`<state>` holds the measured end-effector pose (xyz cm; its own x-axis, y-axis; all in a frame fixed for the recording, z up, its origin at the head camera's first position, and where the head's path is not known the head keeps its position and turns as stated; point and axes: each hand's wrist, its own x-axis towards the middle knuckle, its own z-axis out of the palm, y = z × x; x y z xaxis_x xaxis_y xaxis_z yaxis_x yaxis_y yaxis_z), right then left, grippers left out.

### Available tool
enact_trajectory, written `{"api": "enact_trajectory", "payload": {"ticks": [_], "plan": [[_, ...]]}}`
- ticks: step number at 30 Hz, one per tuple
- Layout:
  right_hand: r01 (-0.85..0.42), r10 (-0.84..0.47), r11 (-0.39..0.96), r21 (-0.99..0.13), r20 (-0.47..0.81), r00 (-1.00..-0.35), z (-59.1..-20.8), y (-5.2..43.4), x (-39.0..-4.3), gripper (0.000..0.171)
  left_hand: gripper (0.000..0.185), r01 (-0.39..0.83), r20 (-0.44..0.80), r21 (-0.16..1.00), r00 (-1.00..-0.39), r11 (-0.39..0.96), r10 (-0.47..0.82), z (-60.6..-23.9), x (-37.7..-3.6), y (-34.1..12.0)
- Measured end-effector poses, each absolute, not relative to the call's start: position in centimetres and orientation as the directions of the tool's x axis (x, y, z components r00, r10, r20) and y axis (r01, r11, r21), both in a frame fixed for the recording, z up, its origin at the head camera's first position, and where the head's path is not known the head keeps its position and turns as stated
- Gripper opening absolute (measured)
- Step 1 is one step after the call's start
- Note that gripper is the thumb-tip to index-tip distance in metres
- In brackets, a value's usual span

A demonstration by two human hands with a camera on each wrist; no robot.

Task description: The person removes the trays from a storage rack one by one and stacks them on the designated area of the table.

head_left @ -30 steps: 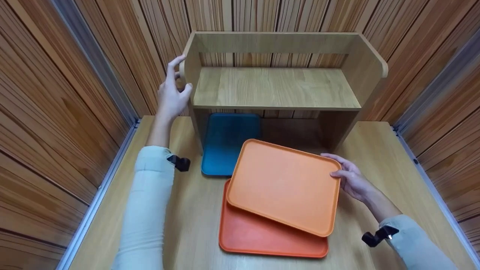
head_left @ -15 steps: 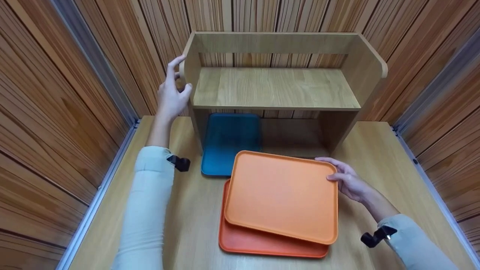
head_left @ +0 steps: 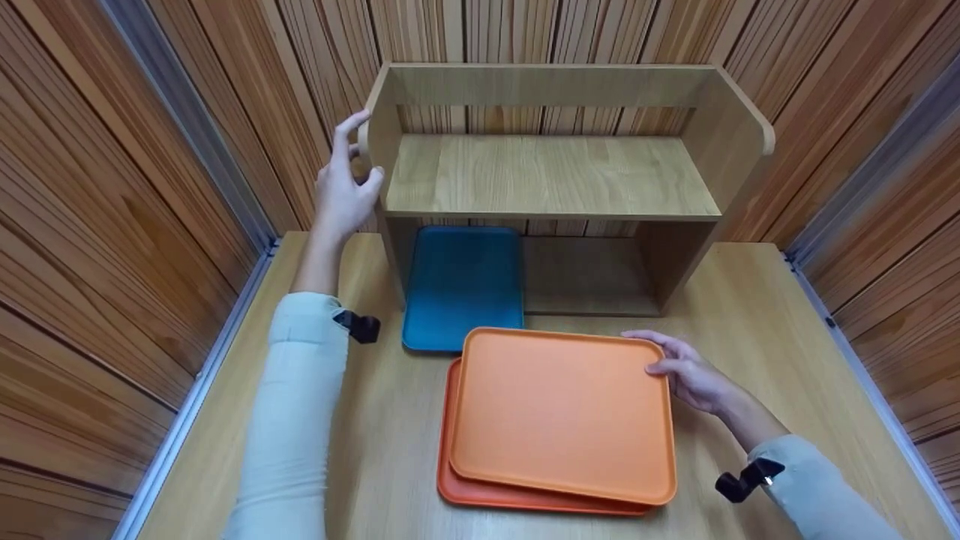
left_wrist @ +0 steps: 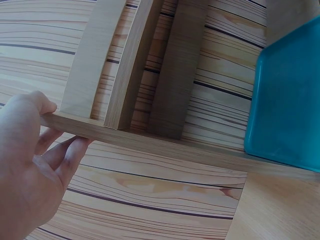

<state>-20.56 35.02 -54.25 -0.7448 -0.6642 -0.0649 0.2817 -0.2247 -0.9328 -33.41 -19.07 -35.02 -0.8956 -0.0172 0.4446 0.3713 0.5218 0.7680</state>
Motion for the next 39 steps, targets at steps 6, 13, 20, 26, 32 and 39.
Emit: {"api": "enact_trajectory", "payload": {"ticks": [6,13,20,26,32,39], "plan": [[0.277,-0.651,-0.190,-0.942,-0.090,-0.753,-55.2,34.7,-20.4,0.064,0.069,0.361,0.433,0.774,-0.901,0.520,-0.019,-34.9,-33.4,-19.0],[0.302,-0.639,-0.129,-0.945,-0.154,-0.754,-55.8,34.3,-20.3,0.059,0.070,0.354,0.426,0.776,-0.904,0.522,-0.021,-34.8,-33.4,-19.0],[0.278,-0.572,0.015,-0.960,-0.236,-0.785,-56.0,33.5,-20.4,0.054,0.069,0.358,0.446,0.749,-0.895,0.558,-0.025,-34.9,-33.5,-19.1],[0.156,-0.489,0.263,-0.952,-0.271,-0.829,-56.2,32.8,-20.6,0.060,0.069,0.353,0.439,0.753,-0.898,0.555,-0.025,-34.8,-33.4,-18.9],[0.079,-0.473,0.363,-0.928,-0.256,-0.843,-55.8,32.2,-20.6,0.060,0.070,0.343,0.428,0.761,-0.903,0.550,-0.029,-34.7,-33.2,-18.9],[-0.057,-0.513,0.421,-0.905,-0.186,-0.838,-55.2,31.9,-20.5,0.059,0.069,0.356,0.443,0.754,-0.896,0.551,-0.028,-35.0,-33.4,-19.1]]}}
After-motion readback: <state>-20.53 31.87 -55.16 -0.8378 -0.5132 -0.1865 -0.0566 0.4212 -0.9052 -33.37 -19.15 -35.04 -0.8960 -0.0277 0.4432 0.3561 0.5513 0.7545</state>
